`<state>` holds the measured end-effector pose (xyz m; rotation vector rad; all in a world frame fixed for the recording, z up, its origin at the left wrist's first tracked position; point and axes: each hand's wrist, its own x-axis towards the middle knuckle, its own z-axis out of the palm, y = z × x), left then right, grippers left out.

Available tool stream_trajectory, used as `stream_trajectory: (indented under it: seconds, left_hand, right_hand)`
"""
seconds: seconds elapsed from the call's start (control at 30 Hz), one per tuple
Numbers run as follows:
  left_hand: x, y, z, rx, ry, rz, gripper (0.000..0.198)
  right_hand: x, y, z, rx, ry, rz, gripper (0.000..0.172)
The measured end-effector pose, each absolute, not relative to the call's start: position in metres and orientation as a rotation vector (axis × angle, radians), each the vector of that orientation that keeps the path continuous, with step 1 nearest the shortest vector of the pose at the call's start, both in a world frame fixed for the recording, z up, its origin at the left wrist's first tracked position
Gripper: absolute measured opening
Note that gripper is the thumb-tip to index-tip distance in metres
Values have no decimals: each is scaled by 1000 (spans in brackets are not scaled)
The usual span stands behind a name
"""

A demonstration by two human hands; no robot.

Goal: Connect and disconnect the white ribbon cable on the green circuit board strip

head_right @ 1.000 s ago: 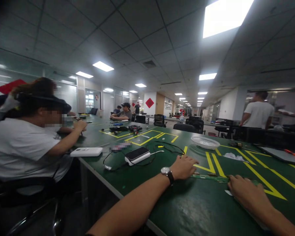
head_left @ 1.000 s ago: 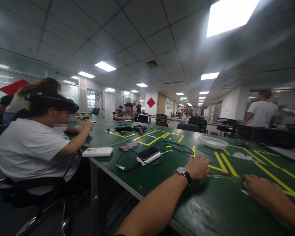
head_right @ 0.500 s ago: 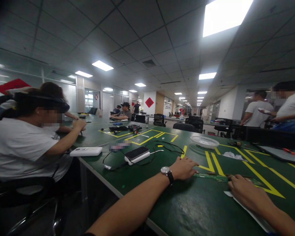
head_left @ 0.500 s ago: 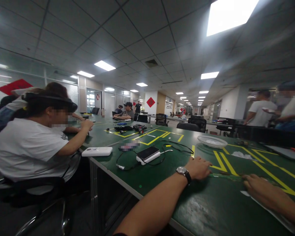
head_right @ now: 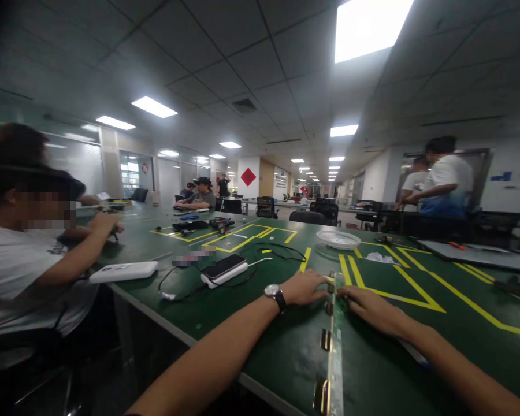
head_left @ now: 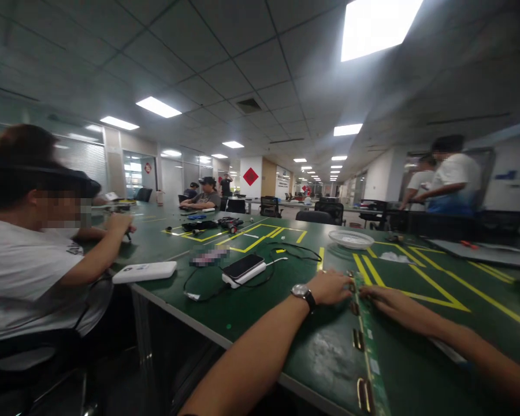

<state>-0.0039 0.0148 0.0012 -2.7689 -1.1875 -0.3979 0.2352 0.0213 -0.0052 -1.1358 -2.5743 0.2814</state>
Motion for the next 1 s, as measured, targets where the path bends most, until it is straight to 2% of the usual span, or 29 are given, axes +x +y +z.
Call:
stream_trajectory:
  seconds: [0.1, 0.23, 0.37, 0.6, 0.8, 1.0]
  left_hand:
    - [-3, 13, -1, -2835, -1157, -384, 39]
    - [-2, 13, -3, -2919, -1132, -331, 43]
    - [-1, 10, -3, -2958, -1129, -318, 45]
    - [2, 7, -3, -2963, -1125, -326, 41]
    - [3, 7, -3, -2977, -1101, -299, 40]
    - [3, 7, -2, -2988, -1096, -307, 39]
  right_hand:
    - [236, 15, 6, -1170, -2560, 130, 42]
    - [263, 17, 16, -1545, -2357, -126, 39]
    - [282, 12, 14, -1802, -2350, -176, 45]
    - [266, 11, 6, -1653, -2412, -54, 25]
    - [249, 10, 1, -1520, -2385, 73, 24]
    - [234, 8, -4, -1445, -2373, 43, 27]
